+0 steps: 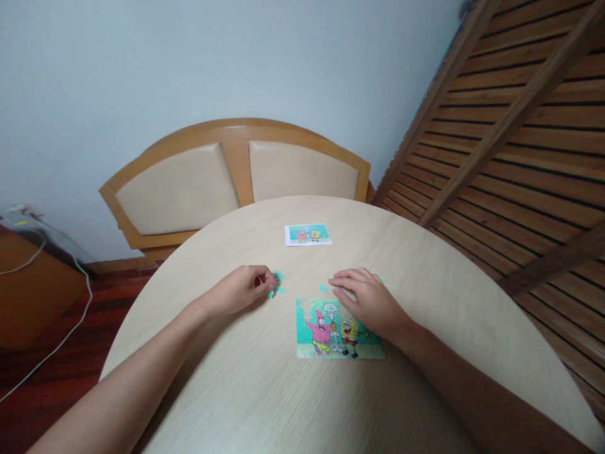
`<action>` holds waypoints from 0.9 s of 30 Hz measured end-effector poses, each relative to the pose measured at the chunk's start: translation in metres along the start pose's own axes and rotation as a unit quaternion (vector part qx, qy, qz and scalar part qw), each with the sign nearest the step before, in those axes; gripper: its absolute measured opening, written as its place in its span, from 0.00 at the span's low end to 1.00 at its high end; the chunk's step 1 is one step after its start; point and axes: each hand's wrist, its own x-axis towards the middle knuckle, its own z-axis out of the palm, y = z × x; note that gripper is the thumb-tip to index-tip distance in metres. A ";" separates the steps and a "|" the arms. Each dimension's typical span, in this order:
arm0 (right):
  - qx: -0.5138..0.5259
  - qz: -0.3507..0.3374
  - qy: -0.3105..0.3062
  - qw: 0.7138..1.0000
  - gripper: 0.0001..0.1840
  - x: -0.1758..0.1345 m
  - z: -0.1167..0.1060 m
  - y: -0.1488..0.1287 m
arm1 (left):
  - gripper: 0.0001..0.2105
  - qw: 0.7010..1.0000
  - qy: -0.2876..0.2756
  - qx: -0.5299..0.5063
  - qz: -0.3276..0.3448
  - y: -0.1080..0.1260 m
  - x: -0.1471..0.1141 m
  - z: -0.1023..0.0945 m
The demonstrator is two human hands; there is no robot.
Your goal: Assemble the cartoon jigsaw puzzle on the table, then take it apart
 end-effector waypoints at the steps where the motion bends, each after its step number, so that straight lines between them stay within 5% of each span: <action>1: -0.007 -0.003 -0.005 1.000 0.13 0.000 0.001 0.002 | 0.12 1.000 -0.027 -0.006 0.000 -0.002 -0.001 -0.001; 6: -0.039 0.016 -0.029 0.999 0.14 -0.002 0.004 0.009 | 0.10 0.998 -0.060 0.005 0.013 -0.005 -0.003 0.000; 14: -0.040 0.030 -0.040 0.998 0.14 0.000 0.000 0.006 | 0.10 0.998 0.022 0.066 0.014 -0.006 0.002 0.011; 27: -0.058 0.024 -0.057 0.996 0.15 -0.001 -0.001 0.006 | 0.07 0.998 0.016 0.054 0.017 -0.006 0.005 0.018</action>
